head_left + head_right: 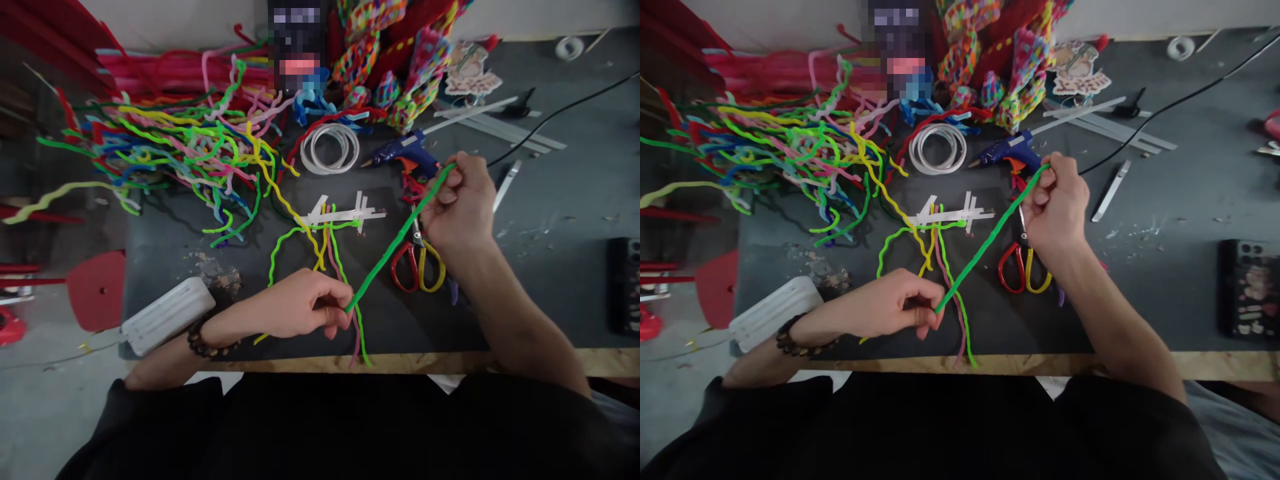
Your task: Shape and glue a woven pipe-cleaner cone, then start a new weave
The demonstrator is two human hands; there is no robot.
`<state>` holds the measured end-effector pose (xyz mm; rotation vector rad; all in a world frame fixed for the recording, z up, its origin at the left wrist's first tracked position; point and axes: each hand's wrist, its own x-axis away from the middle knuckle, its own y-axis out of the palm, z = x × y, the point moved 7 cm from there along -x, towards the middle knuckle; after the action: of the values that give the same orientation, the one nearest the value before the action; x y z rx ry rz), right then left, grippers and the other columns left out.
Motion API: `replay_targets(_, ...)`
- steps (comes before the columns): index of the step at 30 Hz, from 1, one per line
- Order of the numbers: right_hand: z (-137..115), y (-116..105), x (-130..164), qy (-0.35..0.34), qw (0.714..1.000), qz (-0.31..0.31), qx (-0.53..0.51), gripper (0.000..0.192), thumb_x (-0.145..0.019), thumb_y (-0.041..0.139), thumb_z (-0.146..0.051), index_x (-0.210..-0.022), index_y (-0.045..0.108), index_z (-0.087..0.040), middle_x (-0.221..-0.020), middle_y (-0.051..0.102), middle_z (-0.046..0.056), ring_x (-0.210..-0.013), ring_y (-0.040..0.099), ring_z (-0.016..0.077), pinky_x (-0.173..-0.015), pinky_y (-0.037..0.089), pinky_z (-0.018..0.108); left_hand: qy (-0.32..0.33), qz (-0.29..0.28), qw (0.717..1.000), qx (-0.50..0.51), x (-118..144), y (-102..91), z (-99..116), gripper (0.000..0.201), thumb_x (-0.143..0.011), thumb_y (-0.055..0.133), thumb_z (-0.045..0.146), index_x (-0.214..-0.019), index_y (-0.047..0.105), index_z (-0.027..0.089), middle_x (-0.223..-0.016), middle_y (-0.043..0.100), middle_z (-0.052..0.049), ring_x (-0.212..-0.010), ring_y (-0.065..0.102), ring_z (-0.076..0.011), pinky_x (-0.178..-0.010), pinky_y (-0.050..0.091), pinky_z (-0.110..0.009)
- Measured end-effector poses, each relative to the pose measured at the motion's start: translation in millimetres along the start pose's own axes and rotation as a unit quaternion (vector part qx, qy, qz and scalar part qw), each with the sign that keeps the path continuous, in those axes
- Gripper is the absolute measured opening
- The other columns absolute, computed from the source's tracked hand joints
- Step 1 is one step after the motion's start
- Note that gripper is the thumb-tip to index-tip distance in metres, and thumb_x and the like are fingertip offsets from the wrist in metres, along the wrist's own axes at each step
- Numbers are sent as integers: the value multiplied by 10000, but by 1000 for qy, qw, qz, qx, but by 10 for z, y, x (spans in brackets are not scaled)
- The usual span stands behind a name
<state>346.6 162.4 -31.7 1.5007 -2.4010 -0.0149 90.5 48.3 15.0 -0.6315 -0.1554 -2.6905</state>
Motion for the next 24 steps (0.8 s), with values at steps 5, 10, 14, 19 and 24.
replay_targets(5,-108,52,37,-37,998,-1,-49,268,-742,719,-432,-773,486,-304,-646,247,-82,-577,143,143,-558,149,358,-1,-38,951,306,-147,486,-220,281,-994,646,435,-865,630,185,-682,623,17,-627,563,-99,-678,410,-241)
replay_targets(10,-212,158,248,-30,997,-8,-70,222,-782,707,-381,-751,506,-293,-645,233,-89,-554,119,138,-539,150,367,-58,-16,916,397,-142,899,-362,289,-945,714,414,-837,595,173,-640,537,45,-582,476,-74,-676,377,-242)
replay_targets(14,-332,127,316,-96,994,17,-47,176,-848,642,-353,-735,521,-294,-605,271,-83,-506,195,133,-502,210,357,-70,67,910,402,-99,874,-367,196,-1006,606,341,-902,548,185,-629,490,63,-565,422,-73,-617,316,-237)
replay_targets(19,-414,7,217,-204,975,81,-31,171,-831,658,-335,-692,596,-258,-619,410,-46,-490,313,112,-470,226,326,-61,106,908,401,-125,634,-330,113,-1016,561,287,-1049,573,179,-617,474,76,-577,427,-88,-633,340,-242)
replay_targets(24,-244,13,88,-154,986,58,2,157,-813,700,-375,-711,612,-295,-717,539,-1,-560,353,139,-505,256,343,-47,88,903,417,-147,513,-284,200,-1001,638,357,-968,574,171,-757,691,-27,-677,594,-115,-700,433,-265)
